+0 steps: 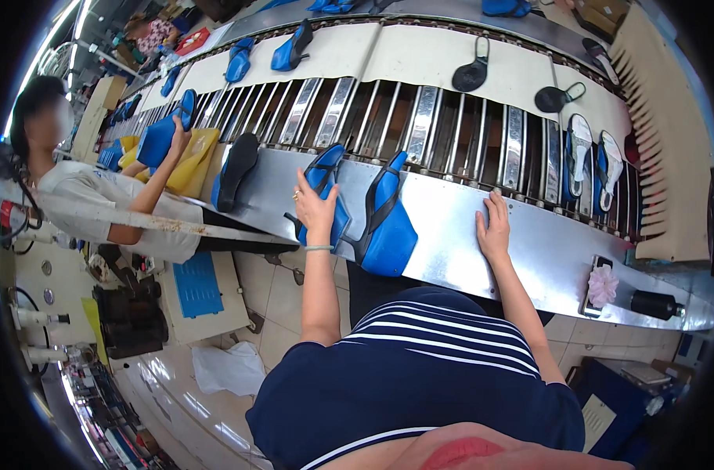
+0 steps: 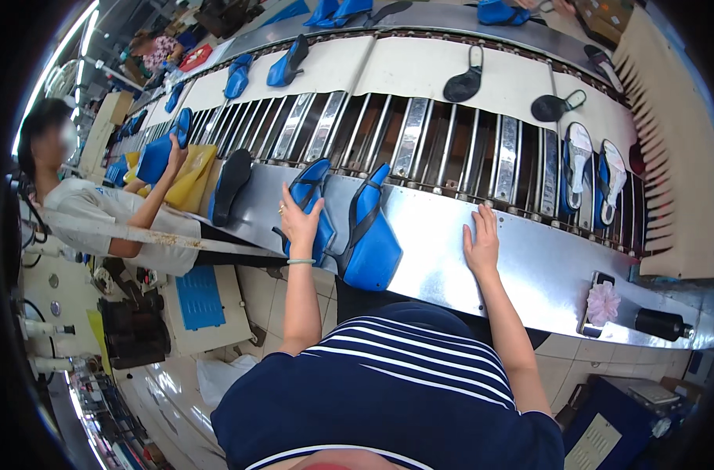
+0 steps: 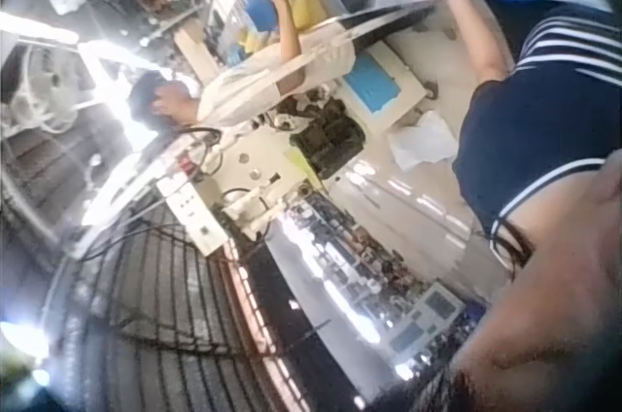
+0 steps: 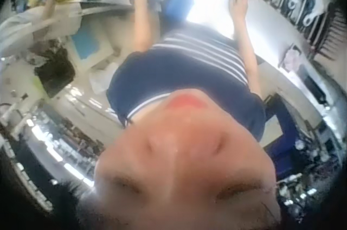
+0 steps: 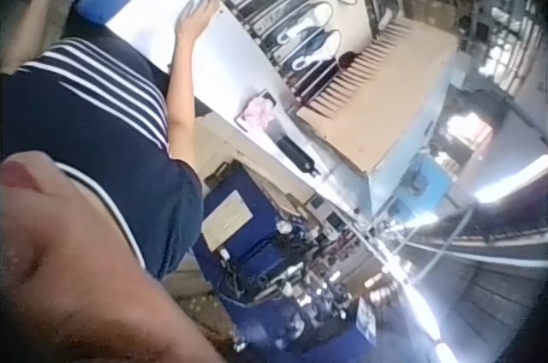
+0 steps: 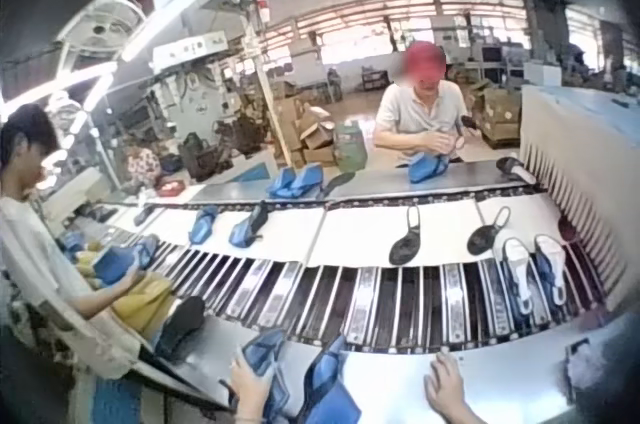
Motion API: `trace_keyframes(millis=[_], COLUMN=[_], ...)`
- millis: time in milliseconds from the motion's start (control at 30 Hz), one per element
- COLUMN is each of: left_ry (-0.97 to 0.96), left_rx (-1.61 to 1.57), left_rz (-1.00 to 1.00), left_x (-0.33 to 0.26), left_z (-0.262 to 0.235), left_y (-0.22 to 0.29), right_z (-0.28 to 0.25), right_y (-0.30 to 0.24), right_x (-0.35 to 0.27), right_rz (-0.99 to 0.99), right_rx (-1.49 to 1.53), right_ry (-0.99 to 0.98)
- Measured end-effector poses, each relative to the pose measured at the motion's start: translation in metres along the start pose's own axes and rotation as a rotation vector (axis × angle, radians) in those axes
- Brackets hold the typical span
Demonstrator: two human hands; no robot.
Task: Assembling and inspecting shoe components on a conveyor belt.
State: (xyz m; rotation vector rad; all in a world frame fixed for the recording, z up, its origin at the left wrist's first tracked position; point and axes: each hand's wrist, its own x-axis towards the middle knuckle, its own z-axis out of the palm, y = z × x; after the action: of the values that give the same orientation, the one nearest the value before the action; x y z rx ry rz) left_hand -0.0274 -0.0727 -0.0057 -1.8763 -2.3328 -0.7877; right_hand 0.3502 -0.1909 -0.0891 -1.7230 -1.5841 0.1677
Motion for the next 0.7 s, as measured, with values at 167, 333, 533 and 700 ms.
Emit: trace_keyframes(millis=[167, 333, 533, 700], left_ry=[0.131, 0.190, -0.419, -0.758], left_rx=[-0.021, -0.385, -0.834, -0.513], left_rz=[0.153, 0.303, 0.548, 0.849], left_x=[0.000, 0.000, -0.066, -0.117], left_z=[0.002, -0.029, -0.005, 0.059], left_y=[0.013, 0.088, 0.176, 0.194], right_z=[0.003, 0.004, -0.003, -0.006], right_y=[0.009, 0.015, 0.014, 0.015], right_x=[-0.003, -0.003, -0.002, -0.004], right_rz=[0.055, 0.056, 0.032, 0.029], right_rx=[0.034, 0.041, 0.054, 0.099], right_ry=[0.028, 0.030, 0.039, 0.082])
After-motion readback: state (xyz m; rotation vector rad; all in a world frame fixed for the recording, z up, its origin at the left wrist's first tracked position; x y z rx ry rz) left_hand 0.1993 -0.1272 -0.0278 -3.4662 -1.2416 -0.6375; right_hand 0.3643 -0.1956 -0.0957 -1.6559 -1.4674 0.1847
